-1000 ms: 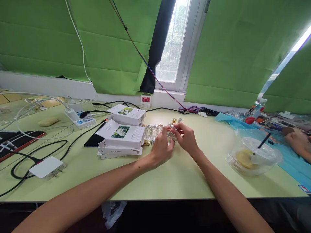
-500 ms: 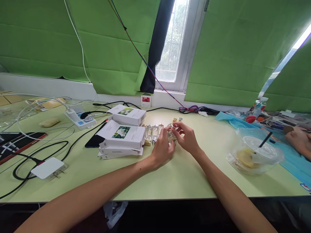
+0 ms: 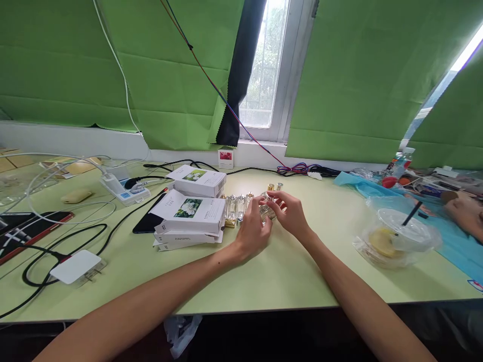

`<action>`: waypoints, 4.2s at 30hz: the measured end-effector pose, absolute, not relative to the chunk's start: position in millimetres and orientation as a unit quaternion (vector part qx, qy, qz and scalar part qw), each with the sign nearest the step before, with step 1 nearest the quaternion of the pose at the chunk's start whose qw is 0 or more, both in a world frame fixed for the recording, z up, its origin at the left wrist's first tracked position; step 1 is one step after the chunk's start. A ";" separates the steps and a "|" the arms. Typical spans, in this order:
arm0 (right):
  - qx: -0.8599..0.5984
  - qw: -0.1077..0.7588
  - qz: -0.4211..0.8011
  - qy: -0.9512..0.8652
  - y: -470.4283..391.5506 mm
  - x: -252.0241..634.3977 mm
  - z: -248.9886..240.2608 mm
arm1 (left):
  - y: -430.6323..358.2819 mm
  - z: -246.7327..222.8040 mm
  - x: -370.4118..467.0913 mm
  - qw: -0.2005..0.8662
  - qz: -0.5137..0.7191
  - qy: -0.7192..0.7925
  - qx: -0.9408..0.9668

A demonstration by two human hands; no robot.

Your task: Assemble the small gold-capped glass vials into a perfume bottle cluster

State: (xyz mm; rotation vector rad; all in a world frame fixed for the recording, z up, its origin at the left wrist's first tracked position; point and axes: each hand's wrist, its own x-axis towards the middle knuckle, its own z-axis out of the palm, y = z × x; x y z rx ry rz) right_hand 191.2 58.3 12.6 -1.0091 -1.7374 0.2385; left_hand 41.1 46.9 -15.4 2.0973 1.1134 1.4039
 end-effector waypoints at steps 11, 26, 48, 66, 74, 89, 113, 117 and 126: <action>-0.440 0.535 0.078 -0.717 61.3 191.3 10.5 | 45.2 -12.8 42.3 0.187 0.503 0.401 0.743; -0.418 0.519 0.116 -0.736 53.5 191.4 16.9 | 42.6 -14.0 39.7 0.161 0.486 0.399 0.760; -0.430 0.512 0.121 -0.734 58.9 194.1 14.1 | 51.0 -11.7 38.4 0.149 0.501 0.394 0.756; -0.435 0.519 0.116 -0.727 60.0 191.4 11.8 | 55.2 -15.8 39.5 0.119 0.514 0.373 0.763; -0.416 0.504 0.120 -0.747 55.0 193.2 15.1 | 51.8 -16.2 38.9 0.115 0.497 0.372 0.775; -0.442 0.514 0.120 -0.725 60.5 191.8 10.5 | 48.9 -10.8 40.1 0.141 0.502 0.385 0.761; -0.448 0.520 0.081 -0.723 57.1 190.6 15.0 | 53.7 -18.4 39.9 0.154 0.518 0.374 0.754; -0.451 0.522 0.073 -0.720 54.6 190.3 17.3 | 50.3 -17.2 40.1 0.163 0.512 0.369 0.759; -0.466 0.539 0.039 -0.700 54.7 194.5 18.0 | 41.7 -19.0 42.3 0.147 0.521 0.369 0.756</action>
